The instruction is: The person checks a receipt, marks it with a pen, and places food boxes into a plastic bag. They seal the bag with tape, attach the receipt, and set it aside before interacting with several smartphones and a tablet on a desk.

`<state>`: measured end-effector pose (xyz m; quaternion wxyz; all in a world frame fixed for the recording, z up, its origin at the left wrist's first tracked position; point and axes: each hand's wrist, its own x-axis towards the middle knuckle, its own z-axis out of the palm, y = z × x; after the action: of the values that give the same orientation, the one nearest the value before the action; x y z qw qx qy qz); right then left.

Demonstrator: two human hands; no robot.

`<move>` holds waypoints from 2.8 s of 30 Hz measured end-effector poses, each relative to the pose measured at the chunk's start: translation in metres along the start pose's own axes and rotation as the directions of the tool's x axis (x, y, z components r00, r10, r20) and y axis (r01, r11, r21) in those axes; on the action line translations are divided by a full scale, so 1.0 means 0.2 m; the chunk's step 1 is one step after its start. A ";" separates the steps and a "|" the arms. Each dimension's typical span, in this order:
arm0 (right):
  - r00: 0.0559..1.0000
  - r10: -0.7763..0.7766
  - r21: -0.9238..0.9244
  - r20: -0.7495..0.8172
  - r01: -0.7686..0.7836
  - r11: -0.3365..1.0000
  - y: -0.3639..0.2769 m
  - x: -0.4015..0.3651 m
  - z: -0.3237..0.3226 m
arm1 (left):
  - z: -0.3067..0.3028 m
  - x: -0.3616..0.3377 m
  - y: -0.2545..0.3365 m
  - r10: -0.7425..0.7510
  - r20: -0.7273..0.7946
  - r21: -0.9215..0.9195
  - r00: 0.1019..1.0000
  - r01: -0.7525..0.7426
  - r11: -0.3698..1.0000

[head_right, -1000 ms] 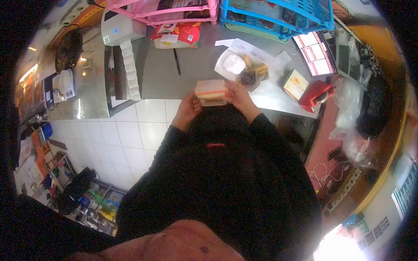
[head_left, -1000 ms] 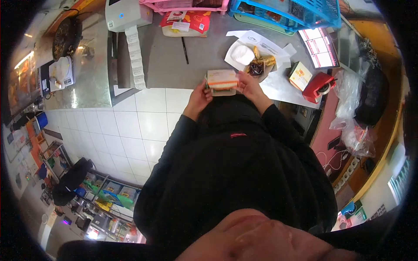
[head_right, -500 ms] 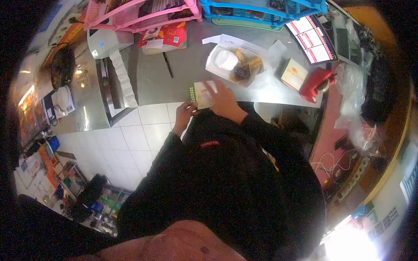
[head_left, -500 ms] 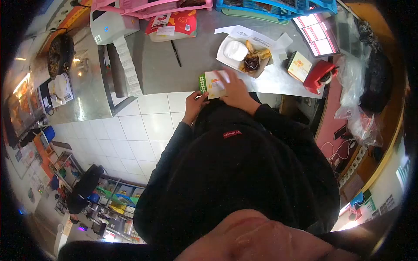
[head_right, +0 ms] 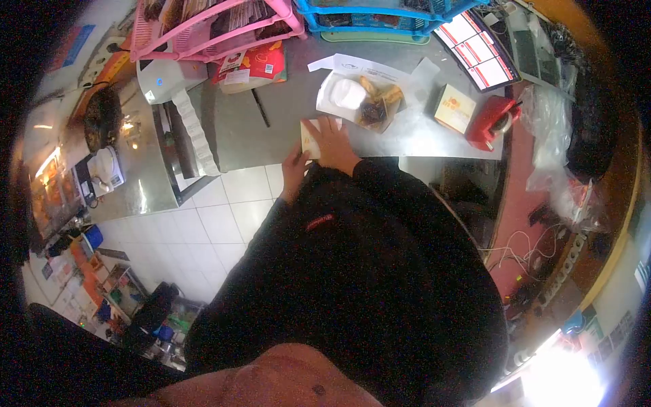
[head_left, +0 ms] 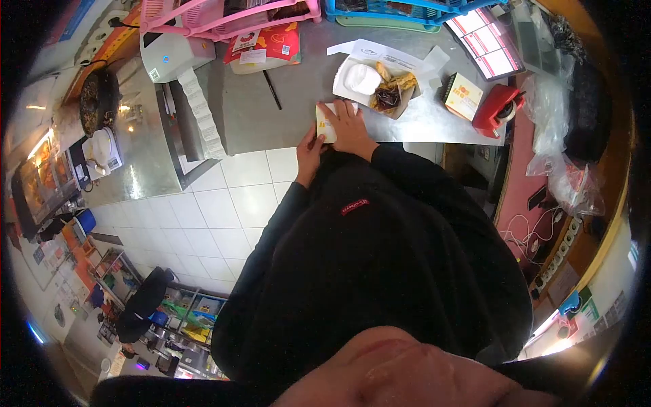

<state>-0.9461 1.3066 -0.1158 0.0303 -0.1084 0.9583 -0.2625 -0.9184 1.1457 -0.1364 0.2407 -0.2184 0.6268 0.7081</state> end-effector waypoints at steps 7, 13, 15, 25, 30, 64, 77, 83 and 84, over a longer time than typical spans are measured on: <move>0.988 -0.112 0.068 0.109 0.105 0.992 0.01 0.03 -0.01 | -0.01 0.19 -0.07 0.454 0.055 0.775 0.889 -0.324 0.542; 0.982 0.049 0.304 -0.181 0.009 0.953 0.06 -0.01 -0.32 | -0.08 0.33 0.19 0.479 -0.038 0.799 0.877 -0.261 0.542; 0.725 0.644 0.717 -0.245 -0.312 0.624 0.21 -0.09 -0.34 | -0.07 0.33 0.30 0.743 0.043 0.947 0.668 -0.264 0.183; 0.451 0.878 0.837 0.157 -0.533 0.124 0.87 -0.14 -0.24 | 0.58 0.60 0.41 0.453 0.172 0.815 0.875 -0.385 0.433; 0.446 0.861 0.852 0.245 -0.524 0.029 0.92 -0.19 -0.36 | 0.55 0.53 0.27 0.442 0.188 0.652 0.877 -0.448 0.612; 0.720 0.672 0.883 0.174 -0.416 0.217 0.72 -0.48 -0.22 | 0.46 0.29 0.01 0.159 0.394 0.304 0.905 -0.292 0.907; 0.811 0.556 0.486 0.184 -0.566 0.666 0.89 -0.39 -0.28 | 0.44 0.31 0.35 -0.185 0.294 0.232 0.938 0.118 0.965; 0.850 0.520 0.218 0.086 -0.526 0.822 0.88 -0.37 -0.22 | 0.42 0.44 0.28 -0.296 0.251 0.296 0.922 0.218 0.930; 0.855 0.512 0.230 0.089 -0.517 0.824 0.88 -0.35 -0.22 | 0.43 0.43 0.30 -0.344 0.259 0.243 0.903 0.283 0.928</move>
<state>-0.9164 1.4919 -0.1675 0.1243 0.1553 0.9116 -0.3598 -1.0235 1.2303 -0.1328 0.4640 -0.1826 0.6078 0.6180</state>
